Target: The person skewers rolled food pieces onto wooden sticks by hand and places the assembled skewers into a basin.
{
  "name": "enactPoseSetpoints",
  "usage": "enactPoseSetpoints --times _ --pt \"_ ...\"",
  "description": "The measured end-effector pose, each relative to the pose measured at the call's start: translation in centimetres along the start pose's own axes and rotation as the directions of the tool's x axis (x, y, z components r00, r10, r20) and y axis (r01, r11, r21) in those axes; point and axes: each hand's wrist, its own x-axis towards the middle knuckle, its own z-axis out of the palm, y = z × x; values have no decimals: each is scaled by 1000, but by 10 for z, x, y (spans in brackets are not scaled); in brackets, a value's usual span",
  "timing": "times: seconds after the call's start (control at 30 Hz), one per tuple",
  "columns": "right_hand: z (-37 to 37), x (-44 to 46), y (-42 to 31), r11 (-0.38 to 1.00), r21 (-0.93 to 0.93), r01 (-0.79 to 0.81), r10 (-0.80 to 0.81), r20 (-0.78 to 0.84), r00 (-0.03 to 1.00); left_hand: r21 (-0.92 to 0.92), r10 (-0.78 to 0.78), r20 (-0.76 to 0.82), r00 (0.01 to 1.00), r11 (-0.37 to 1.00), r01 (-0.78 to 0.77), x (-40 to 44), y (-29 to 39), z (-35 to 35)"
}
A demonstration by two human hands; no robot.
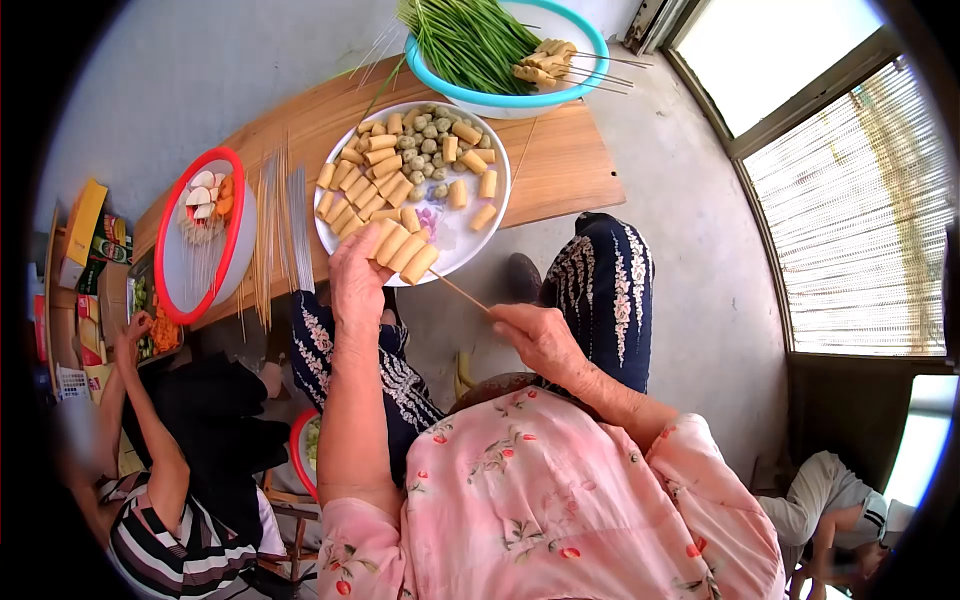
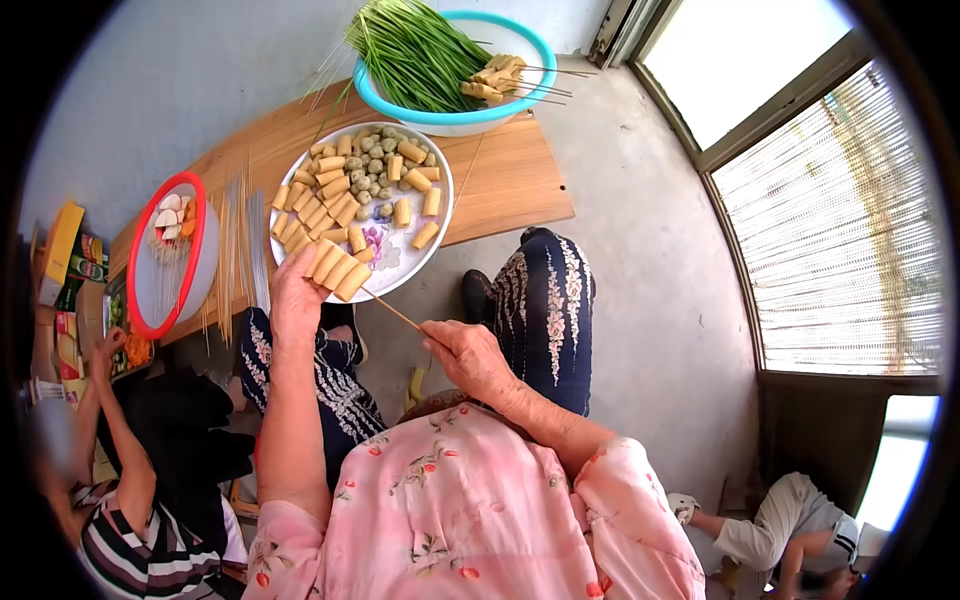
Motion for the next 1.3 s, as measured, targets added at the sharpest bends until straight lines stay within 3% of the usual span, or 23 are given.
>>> enactPoseSetpoints --times 0.07,0.3,0.47,0.7,0.83,0.9,1.1,1.3 --pt "-5 6 -5 994 -86 71 -76 -53 996 13 27 39 999 1000 -27 2 10 0" --pt "-40 52 -36 946 -309 99 -120 -50 991 -10 88 44 995 996 -88 22 35 17" --pt "-65 76 -32 958 -263 117 -162 -154 975 48 79 164 983 995 -88 39 40 34" --pt "-128 147 6 921 -375 -106 -52 -387 921 194 9 129 992 980 -34 76 36 37" --pt "-166 206 39 787 -561 -258 -23 -445 895 200 -53 69 996 979 39 87 28 35" --pt "-177 233 66 719 -655 -231 -133 -457 880 186 -78 80 994 981 62 93 27 37" --pt "-189 289 79 531 -751 -393 13 -456 890 243 -100 87 991 967 76 97 33 42" --pt "-191 319 93 460 -822 -336 -2 -379 925 219 -104 83 991 972 84 100 32 34"
